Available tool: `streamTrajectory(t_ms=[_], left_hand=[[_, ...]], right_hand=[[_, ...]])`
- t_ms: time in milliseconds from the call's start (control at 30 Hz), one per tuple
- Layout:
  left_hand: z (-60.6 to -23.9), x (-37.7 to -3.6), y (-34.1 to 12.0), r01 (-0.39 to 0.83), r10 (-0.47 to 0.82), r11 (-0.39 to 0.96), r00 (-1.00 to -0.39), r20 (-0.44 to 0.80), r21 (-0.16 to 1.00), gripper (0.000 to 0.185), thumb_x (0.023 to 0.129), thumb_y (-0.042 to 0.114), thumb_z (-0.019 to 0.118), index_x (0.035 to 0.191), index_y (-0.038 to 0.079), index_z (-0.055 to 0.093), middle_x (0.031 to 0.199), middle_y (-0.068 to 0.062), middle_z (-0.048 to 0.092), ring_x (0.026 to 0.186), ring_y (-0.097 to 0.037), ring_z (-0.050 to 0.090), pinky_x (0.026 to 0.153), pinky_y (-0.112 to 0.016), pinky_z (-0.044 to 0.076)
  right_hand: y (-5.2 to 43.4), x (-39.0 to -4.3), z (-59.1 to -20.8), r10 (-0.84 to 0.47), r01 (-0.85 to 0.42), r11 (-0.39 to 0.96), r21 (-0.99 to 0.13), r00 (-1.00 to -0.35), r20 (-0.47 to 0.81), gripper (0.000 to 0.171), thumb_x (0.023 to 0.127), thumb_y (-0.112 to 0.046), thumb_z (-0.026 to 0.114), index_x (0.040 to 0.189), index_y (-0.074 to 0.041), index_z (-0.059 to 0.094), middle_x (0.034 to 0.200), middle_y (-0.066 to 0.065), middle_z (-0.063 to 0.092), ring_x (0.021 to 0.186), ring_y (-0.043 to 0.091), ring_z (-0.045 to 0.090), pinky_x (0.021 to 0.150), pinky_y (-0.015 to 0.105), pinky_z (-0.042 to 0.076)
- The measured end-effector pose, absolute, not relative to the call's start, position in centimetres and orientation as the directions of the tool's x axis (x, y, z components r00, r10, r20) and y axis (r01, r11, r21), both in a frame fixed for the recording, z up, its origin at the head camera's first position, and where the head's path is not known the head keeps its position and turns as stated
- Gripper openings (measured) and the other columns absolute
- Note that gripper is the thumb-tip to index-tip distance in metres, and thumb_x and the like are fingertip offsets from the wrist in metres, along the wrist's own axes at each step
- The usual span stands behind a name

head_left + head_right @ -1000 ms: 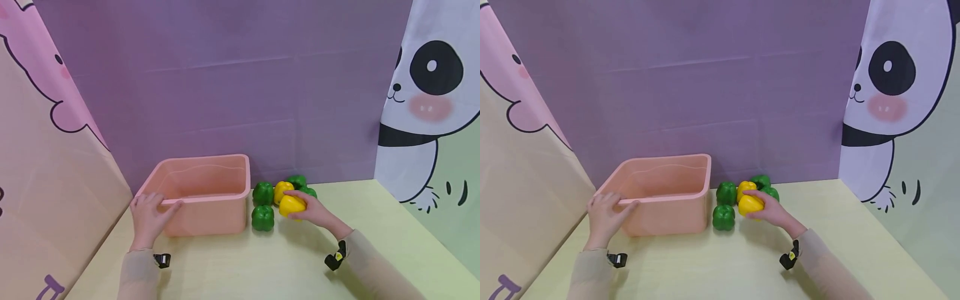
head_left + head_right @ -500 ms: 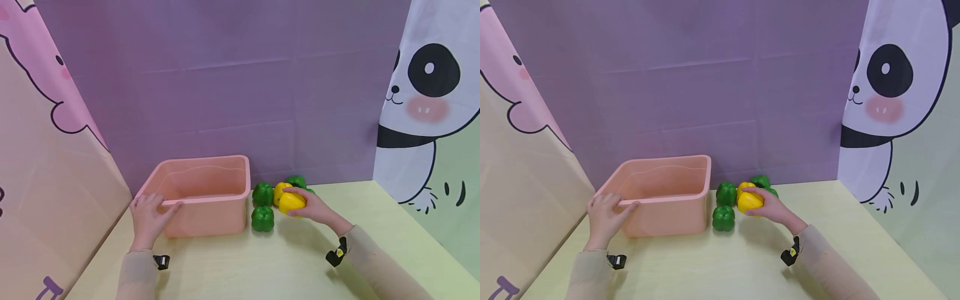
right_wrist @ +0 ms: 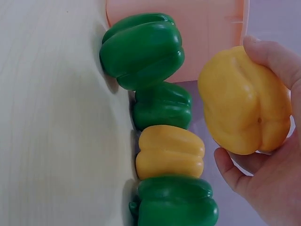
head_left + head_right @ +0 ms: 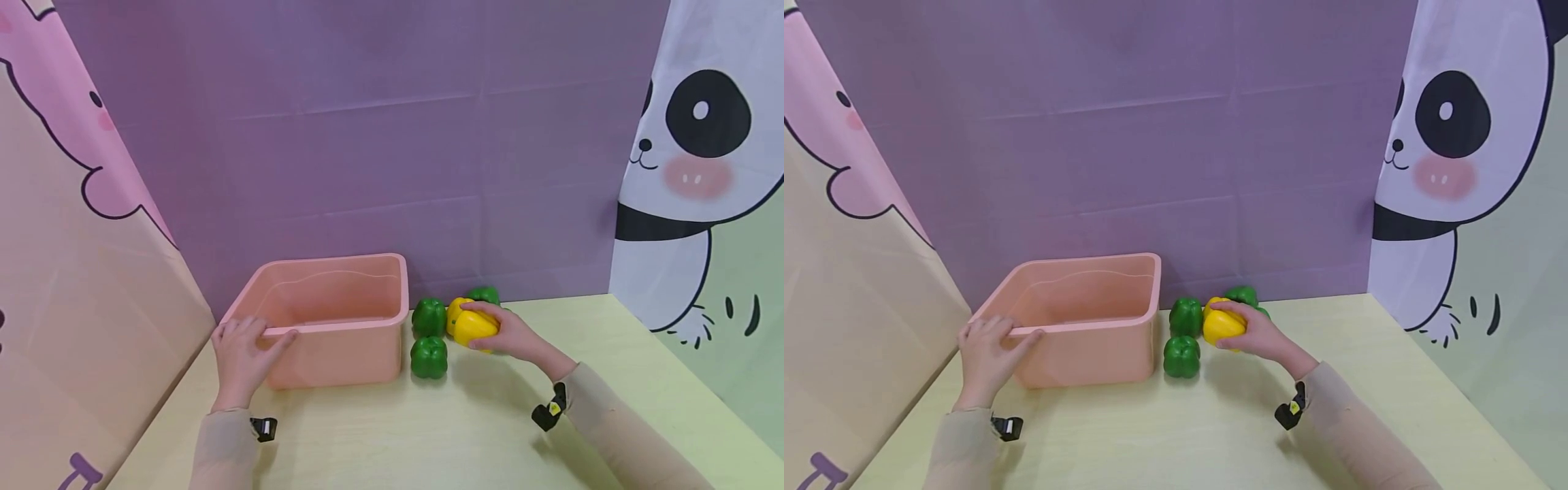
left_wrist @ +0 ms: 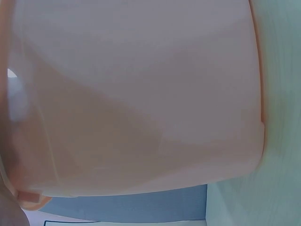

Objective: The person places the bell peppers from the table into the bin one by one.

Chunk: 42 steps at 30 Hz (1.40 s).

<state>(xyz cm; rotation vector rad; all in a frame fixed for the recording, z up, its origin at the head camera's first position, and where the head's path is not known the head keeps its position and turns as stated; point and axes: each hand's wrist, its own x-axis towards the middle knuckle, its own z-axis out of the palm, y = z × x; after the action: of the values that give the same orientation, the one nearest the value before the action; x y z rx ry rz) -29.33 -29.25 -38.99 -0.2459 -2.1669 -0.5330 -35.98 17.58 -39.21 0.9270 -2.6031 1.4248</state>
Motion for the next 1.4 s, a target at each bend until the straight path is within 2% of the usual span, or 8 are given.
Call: streamTrajectory(t_ms=[167, 500, 833, 1100, 1400], left_hand=[[-39.0, -29.4, -29.2, 0.36, -0.011, 0.889, -0.6, 0.8, 0.282, 0.037, 0.073, 0.042, 0.079, 0.071, 0.014, 0.055, 0.078, -0.004, 0.058, 0.08, -0.028, 0.044, 0.096, -0.059, 0.02], [-39.0, -29.5, -29.1, 0.361, -0.007, 0.89, -0.598, 0.801, 0.277, 0.037, 0.073, 0.041, 0.079, 0.072, 0.012, 0.055, 0.078, -0.006, 0.059, 0.081, -0.029, 0.044, 0.097, -0.06, 0.02], [-39.0, -29.6, -29.2, 0.358, -0.001, 0.895, -0.596, 0.803, 0.267, 0.039, 0.074, 0.044, 0.078, 0.072, 0.013, 0.055, 0.076, -0.004, 0.056, 0.081, -0.03, 0.045, 0.096, -0.062, 0.02], [-39.0, -29.6, -29.2, 0.363, 0.002, 0.893, -0.593, 0.806, 0.265, 0.038, 0.073, 0.043, 0.078, 0.071, 0.014, 0.054, 0.075, -0.004, 0.056, 0.08, -0.029, 0.044, 0.096, -0.061, 0.02], [-39.0, -29.5, -29.2, 0.363, -0.001, 0.893, -0.593, 0.805, 0.268, 0.038, 0.074, 0.043, 0.078, 0.073, 0.012, 0.056, 0.076, -0.004, 0.057, 0.08, -0.029, 0.044, 0.096, -0.061, 0.02]], right_hand=[[17.5, -36.2, -38.6, -0.504, -0.541, 0.384, -0.748, -0.802, 0.322, 0.066, 0.078, -0.016, 0.08, 0.137, -0.009, 0.051, 0.13, 0.016, 0.054, 0.096, 0.027, 0.053, 0.082, 0.039, 0.047], [17.3, -36.7, -37.3, -0.518, -0.548, 0.363, -0.753, -0.791, 0.326, 0.068, 0.078, -0.017, 0.08, 0.138, -0.008, 0.05, 0.134, 0.013, 0.051, 0.101, 0.029, 0.054, 0.086, 0.042, 0.048], [16.9, -36.4, -35.8, -0.498, -0.55, 0.379, -0.744, -0.799, 0.337, 0.066, 0.078, -0.016, 0.081, 0.138, -0.017, 0.052, 0.137, 0.01, 0.051, 0.099, 0.027, 0.056, 0.084, 0.041, 0.048], [16.4, -36.6, -35.0, -0.509, -0.565, 0.368, -0.738, -0.787, 0.348, 0.066, 0.079, -0.017, 0.08, 0.139, -0.016, 0.052, 0.134, 0.012, 0.052, 0.098, 0.026, 0.057, 0.083, 0.039, 0.05], [15.9, -37.3, -34.2, -0.511, -0.574, 0.372, -0.729, -0.783, 0.355, 0.068, 0.078, -0.018, 0.081, 0.139, -0.017, 0.051, 0.134, 0.009, 0.054, 0.102, 0.027, 0.057, 0.087, 0.043, 0.049]])
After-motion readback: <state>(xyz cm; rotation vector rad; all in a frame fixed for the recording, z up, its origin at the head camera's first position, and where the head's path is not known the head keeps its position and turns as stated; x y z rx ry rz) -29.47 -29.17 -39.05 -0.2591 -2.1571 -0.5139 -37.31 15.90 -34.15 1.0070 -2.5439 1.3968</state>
